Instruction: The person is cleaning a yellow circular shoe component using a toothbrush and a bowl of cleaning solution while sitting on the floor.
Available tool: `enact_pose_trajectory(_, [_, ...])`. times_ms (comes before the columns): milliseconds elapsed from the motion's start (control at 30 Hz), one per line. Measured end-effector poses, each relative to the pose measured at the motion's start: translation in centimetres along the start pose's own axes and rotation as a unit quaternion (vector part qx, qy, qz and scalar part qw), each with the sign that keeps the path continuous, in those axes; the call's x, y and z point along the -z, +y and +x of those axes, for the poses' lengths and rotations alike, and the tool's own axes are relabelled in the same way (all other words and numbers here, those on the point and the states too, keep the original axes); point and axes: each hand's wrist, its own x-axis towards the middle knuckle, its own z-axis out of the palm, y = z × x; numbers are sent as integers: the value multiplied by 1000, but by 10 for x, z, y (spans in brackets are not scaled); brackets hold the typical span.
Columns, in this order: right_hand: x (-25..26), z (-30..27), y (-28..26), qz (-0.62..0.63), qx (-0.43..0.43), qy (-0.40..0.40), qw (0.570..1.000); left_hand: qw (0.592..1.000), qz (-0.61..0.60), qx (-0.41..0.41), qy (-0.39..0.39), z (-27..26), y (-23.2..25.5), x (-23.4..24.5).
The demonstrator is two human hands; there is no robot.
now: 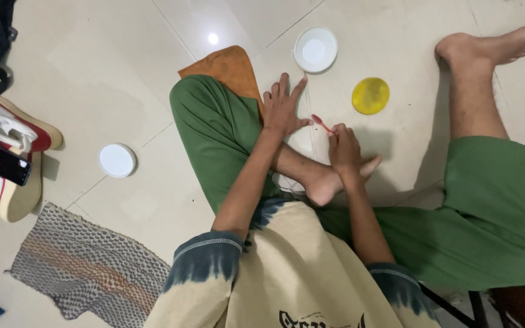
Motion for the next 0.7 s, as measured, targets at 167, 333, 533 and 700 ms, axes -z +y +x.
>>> enact_pose_trajectory(167, [-20,18,16,-67,95,69,991,1000,-15,2,-3,-2,0,5])
enact_pose_trajectory(333, [-32,51,27,-73,155,129,977,1000,-4,5,-4,2,-1,-2])
enact_pose_trajectory(533, [-27,70,21,-62,192,161,966,1000,-12,5,3,2,1,0])
enact_pose_trajectory(700, [-34,46,33,-38,154,100,982,1000,-20,11,-5,0,2,4])
